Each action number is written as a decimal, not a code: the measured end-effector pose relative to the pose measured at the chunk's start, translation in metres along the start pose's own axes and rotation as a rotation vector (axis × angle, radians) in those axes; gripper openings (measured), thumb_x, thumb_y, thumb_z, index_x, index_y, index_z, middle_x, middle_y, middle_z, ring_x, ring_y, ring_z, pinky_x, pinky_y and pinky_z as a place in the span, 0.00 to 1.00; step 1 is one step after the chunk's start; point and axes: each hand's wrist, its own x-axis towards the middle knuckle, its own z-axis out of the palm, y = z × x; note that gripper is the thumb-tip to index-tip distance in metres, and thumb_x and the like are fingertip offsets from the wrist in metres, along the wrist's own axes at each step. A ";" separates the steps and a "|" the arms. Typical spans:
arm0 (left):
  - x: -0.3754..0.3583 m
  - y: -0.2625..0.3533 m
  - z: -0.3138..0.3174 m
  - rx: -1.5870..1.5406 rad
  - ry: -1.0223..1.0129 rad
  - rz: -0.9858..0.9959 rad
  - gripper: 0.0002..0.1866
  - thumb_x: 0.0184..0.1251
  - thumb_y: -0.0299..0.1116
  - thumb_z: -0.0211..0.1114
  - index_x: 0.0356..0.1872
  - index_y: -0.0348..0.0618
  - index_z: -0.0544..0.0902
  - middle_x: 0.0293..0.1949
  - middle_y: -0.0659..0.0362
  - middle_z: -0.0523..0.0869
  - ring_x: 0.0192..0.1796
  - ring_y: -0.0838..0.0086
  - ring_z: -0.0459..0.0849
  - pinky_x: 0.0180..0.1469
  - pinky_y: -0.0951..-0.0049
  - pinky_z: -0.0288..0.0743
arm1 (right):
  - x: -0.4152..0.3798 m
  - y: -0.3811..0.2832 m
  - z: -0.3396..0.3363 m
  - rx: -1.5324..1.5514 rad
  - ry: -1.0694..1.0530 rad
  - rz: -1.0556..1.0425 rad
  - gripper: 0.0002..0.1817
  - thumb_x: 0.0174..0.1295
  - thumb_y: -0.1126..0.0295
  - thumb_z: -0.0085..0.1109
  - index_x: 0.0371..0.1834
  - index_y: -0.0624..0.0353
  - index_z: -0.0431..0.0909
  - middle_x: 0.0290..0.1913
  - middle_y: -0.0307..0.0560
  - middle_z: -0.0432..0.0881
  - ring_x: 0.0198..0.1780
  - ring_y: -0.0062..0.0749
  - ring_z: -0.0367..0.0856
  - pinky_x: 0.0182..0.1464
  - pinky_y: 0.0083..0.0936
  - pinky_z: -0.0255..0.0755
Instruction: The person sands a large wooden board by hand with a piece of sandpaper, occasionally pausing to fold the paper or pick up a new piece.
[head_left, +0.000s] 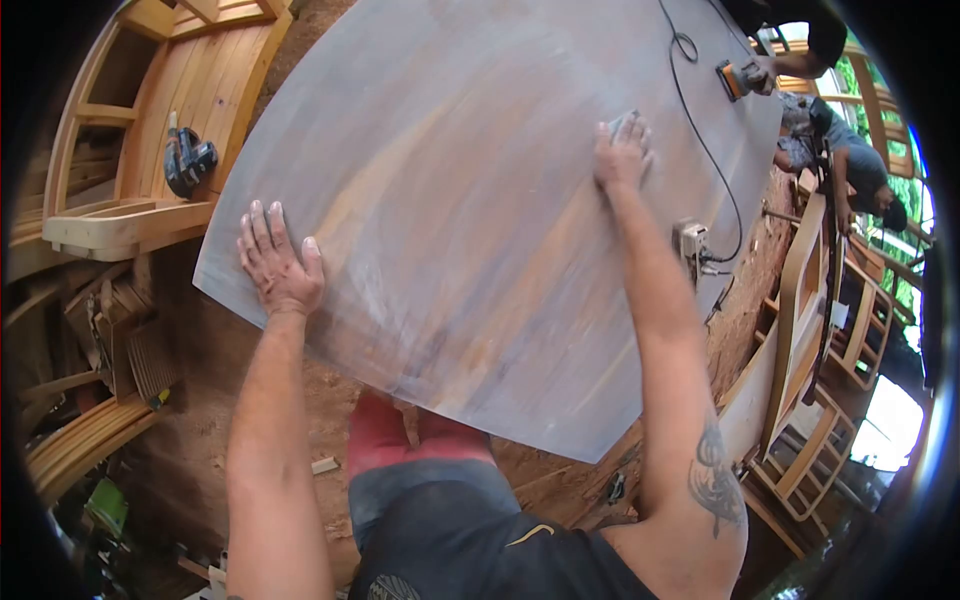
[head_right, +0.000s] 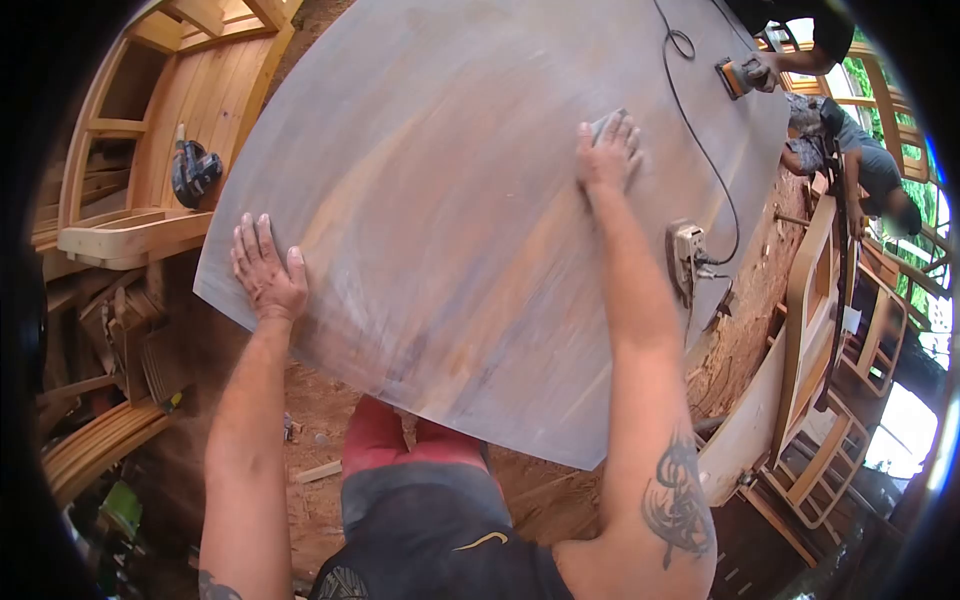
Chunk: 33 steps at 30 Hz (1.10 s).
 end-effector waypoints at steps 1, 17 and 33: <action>0.001 0.001 0.002 -0.002 0.004 -0.006 0.42 0.73 0.50 0.56 0.85 0.48 0.59 0.87 0.48 0.55 0.87 0.47 0.50 0.85 0.40 0.42 | -0.008 -0.017 0.003 -0.008 0.012 0.011 0.45 0.80 0.40 0.39 0.87 0.65 0.55 0.87 0.65 0.54 0.89 0.59 0.46 0.87 0.57 0.33; -0.003 -0.004 0.011 0.032 0.028 -0.003 0.42 0.71 0.52 0.58 0.84 0.49 0.62 0.85 0.48 0.58 0.86 0.47 0.53 0.84 0.39 0.44 | -0.056 -0.023 -0.007 0.103 0.003 -0.049 0.47 0.80 0.40 0.40 0.87 0.70 0.51 0.88 0.66 0.51 0.89 0.61 0.42 0.87 0.58 0.30; -0.005 -0.008 0.017 0.041 0.067 0.004 0.39 0.74 0.54 0.57 0.82 0.50 0.65 0.84 0.47 0.61 0.85 0.47 0.55 0.84 0.41 0.45 | -0.136 -0.096 -0.012 0.074 0.002 -0.136 0.45 0.80 0.41 0.38 0.87 0.67 0.51 0.88 0.66 0.51 0.89 0.60 0.45 0.87 0.58 0.32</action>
